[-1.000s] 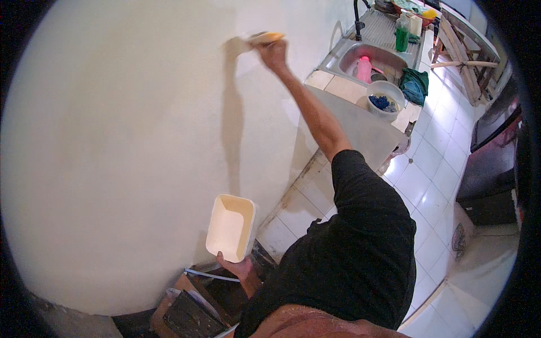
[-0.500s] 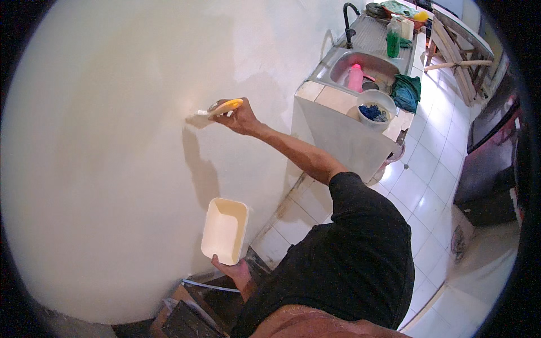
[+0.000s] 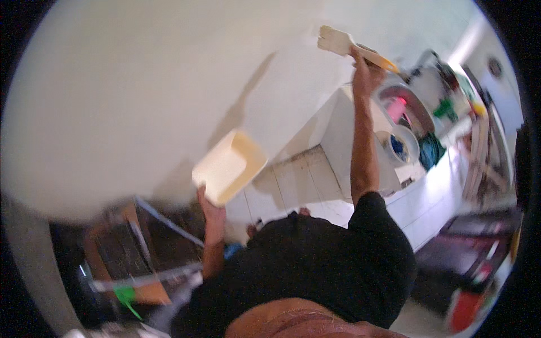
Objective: The person paints a wall using a brush. The person dips the brush into a yellow container, then applies the paint to the white wall with vertical strokes, repeating this action multiple times.
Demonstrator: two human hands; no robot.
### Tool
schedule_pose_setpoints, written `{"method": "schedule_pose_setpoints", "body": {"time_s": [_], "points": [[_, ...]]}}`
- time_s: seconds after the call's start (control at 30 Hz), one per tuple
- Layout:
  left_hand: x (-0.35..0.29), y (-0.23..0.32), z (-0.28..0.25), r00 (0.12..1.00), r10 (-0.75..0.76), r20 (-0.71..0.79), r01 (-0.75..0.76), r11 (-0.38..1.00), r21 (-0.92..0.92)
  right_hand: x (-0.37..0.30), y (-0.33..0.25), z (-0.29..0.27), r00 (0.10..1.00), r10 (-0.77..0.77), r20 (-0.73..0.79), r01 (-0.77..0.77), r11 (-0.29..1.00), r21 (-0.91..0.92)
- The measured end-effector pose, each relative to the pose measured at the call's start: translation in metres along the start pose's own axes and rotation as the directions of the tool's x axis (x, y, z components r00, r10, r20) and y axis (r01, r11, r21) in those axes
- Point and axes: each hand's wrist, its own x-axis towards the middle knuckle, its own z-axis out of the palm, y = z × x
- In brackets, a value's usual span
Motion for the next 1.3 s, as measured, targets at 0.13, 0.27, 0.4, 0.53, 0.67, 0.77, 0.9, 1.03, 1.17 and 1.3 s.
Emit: {"method": "schedule_pose_setpoints", "body": {"time_s": [0.13, 0.27, 0.4, 0.53, 0.67, 0.77, 0.9, 1.03, 1.17, 1.3], "points": [[0.003, -0.004, 0.007, 0.992, -0.099, -0.08, 0.094, 0.994, -0.058, -0.099, -0.066, 0.022, 0.827, 0.127, 0.548, -0.132, 0.991, -0.032], [-0.002, -0.008, 0.004, 0.985, -0.156, -0.07, 0.153, 0.987, -0.042, -0.164, -0.105, 0.047, 0.51, 0.214, 0.833, -0.149, 0.976, -0.16], [-0.007, -0.007, 0.002, 0.987, -0.155, -0.038, 0.157, 0.986, 0.049, -0.201, -0.096, 0.06, 0.214, 0.33, 0.92, 0.228, 0.899, -0.375], [-0.005, -0.009, -0.01, 0.981, -0.191, -0.031, 0.192, 0.98, 0.045, -0.224, -0.078, 0.061, 0.127, 0.343, 0.931, 0.364, 0.857, -0.365], [-0.008, -0.005, -0.011, 0.983, -0.174, -0.053, 0.178, 0.981, 0.077, -0.22, -0.088, 0.056, 0.207, 0.365, 0.908, 0.363, 0.833, -0.418], [-0.006, -0.004, -0.016, 0.995, -0.099, 0.017, 0.095, 0.979, 0.183, -0.211, -0.089, 0.054, 0.221, 0.171, 0.96, 0.276, 0.933, -0.23], [0.006, 0.0, -0.026, 0.965, -0.26, 0.008, 0.259, 0.962, 0.086, -0.201, -0.076, 0.051, 0.185, -0.097, 0.978, 0.503, 0.864, -0.01], [0.01, 0.007, -0.013, 0.962, -0.263, 0.074, 0.261, 0.965, 0.04, -0.188, -0.09, 0.035, 0.26, -0.157, 0.953, 0.543, 0.84, -0.009], [0.014, 0.009, 0.002, 0.958, -0.282, 0.056, 0.279, 0.958, 0.06, -0.183, -0.11, 0.021, 0.341, -0.122, 0.932, 0.472, 0.88, -0.058], [0.024, 0.001, 0.005, 0.947, -0.3, 0.11, 0.295, 0.953, 0.065, -0.182, -0.116, 0.014, 0.195, 0.105, 0.975, 0.273, 0.949, -0.157]]}}
